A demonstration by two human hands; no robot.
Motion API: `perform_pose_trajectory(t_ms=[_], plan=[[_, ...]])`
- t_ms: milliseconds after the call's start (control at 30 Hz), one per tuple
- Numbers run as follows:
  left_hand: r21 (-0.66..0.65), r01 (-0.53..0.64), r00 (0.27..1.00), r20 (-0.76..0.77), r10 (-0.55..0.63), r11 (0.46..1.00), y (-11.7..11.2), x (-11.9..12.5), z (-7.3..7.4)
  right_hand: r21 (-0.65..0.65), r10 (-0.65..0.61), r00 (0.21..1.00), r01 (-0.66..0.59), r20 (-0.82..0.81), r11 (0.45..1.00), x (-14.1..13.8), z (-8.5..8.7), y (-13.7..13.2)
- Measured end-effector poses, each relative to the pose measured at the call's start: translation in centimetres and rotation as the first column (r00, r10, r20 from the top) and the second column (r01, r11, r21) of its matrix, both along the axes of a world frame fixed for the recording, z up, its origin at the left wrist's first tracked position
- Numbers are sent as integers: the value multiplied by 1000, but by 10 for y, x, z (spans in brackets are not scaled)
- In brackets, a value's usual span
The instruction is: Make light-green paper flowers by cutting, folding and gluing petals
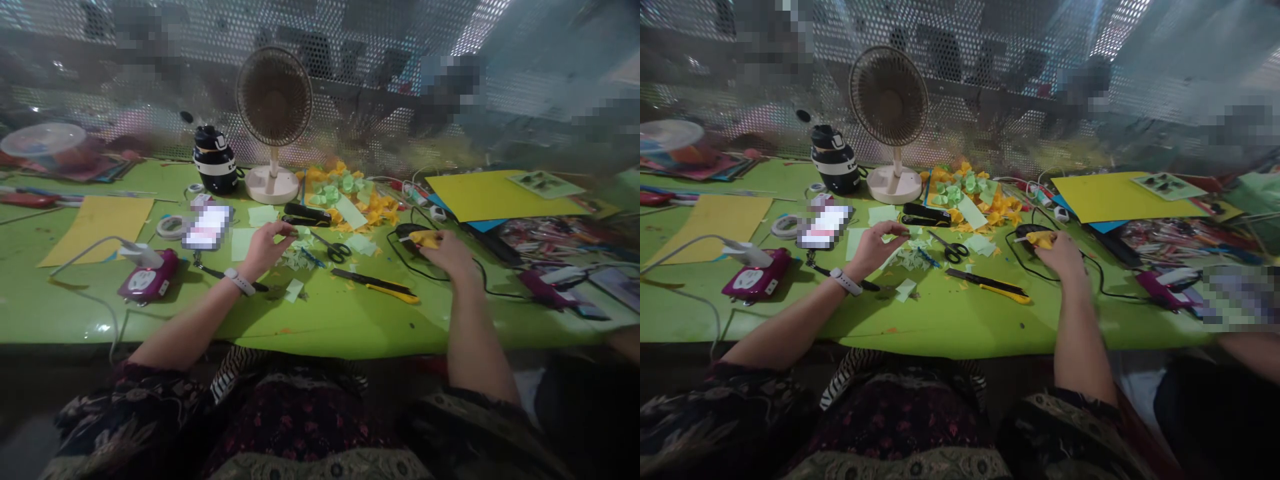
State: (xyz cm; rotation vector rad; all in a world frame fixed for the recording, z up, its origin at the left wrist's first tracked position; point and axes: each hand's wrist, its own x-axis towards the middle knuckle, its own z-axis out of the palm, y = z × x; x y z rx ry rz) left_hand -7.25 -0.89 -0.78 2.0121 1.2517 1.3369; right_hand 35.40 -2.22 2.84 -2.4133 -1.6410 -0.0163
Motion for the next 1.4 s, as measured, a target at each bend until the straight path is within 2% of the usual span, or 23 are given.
perform_pose_trajectory(t_ms=[100,167,233,300,333,400,467,500,600,700,800,900,1033,1400], plan=[[78,-1,998,-61,5,997,0,0,1,29,-98,989,102,-110,994,-9,5,-4],[101,7,996,-88,2,995,0,1,1,95,-115,975,135,-189,986,-16,9,-7],[84,-6,995,-95,14,996,-1,1,1,208,-95,954,159,-286,965,-24,14,-9],[49,-23,996,-82,27,999,-2,1,2,331,-14,891,183,-453,926,-34,20,-10],[33,-27,997,-71,29,999,-2,1,2,373,47,819,209,-571,904,-41,24,-11],[14,-29,999,-41,30,999,-4,0,3,387,237,575,152,-783,910,-60,30,-13],[4,-32,999,-12,33,999,-5,0,5,401,367,367,18,-854,916,-86,35,-17],[1,-33,999,1,33,999,-5,0,5,417,413,289,-52,-864,907,-101,37,-19],[2,-19,999,48,18,1000,-7,0,7,461,484,83,-198,-871,865,-145,37,-27],[4,-7,993,122,7,1000,-8,1,8,451,462,-31,-276,-887,849,-181,29,-36],[-7,-28,983,181,29,1000,-9,1,9,422,420,-90,-367,-903,829,-201,18,-43],[-36,-67,984,165,73,997,-10,2,13,385,370,-114,-384,-922,839,-208,9,-50],[-63,-104,987,117,111,993,-12,3,18,360,339,-123,-370,-933,856,-210,5,-56],[-53,-75,982,170,83,996,-16,6,20,341,344,-56,-361,-937,868,-212,1,-55]])
